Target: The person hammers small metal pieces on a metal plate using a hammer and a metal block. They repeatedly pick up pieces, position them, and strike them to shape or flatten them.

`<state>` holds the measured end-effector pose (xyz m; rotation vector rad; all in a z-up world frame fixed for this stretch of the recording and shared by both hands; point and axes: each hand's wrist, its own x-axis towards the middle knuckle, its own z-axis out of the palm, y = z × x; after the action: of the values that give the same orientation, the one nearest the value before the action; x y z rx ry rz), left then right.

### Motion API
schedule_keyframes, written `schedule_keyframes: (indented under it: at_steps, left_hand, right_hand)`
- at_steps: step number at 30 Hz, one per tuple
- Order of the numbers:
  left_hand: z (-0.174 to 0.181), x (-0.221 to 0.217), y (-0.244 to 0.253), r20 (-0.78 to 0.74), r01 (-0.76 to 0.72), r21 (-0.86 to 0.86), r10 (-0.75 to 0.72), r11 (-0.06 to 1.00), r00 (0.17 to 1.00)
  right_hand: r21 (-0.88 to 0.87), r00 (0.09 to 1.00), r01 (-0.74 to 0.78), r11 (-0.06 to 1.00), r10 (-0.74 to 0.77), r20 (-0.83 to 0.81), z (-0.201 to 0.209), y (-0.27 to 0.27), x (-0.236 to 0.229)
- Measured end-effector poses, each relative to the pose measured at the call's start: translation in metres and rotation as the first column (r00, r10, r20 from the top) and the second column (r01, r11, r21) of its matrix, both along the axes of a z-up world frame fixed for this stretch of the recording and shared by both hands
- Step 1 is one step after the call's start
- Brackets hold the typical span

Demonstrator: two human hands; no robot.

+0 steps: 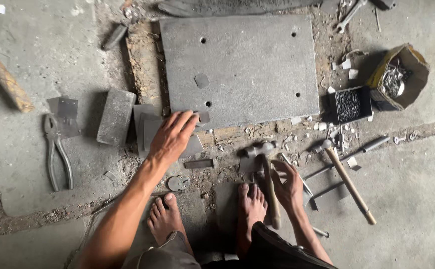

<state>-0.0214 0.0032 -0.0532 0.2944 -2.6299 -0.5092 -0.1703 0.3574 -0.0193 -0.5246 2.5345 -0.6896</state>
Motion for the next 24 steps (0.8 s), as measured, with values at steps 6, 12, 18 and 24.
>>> schedule_keyframes:
  at_steps: [6,12,18,24]
  left_hand:
    - [0.016,0.001,-0.009,0.15,-0.315,0.854,0.384,0.413,0.911]
    - [0.019,0.024,-0.014,0.204,-0.256,0.965,0.474,0.048,0.856]
    - [0.01,0.024,-0.017,0.257,-0.332,0.939,0.456,0.091,0.852]
    - [-0.016,-0.016,-0.017,0.267,-0.384,0.877,0.372,0.289,0.889]
  right_hand:
    - [-0.02,0.961,-0.253,0.967,0.254,0.105,0.019,-0.116,0.005]
    - [-0.16,0.739,-0.66,0.734,0.595,-0.316,0.001,-0.213,0.015]
    - [-0.137,0.823,-0.568,0.812,0.557,-0.109,-0.017,-0.155,0.023]
    - [-0.193,0.892,-0.401,0.895,0.334,-0.304,-0.004,-0.091,0.017]
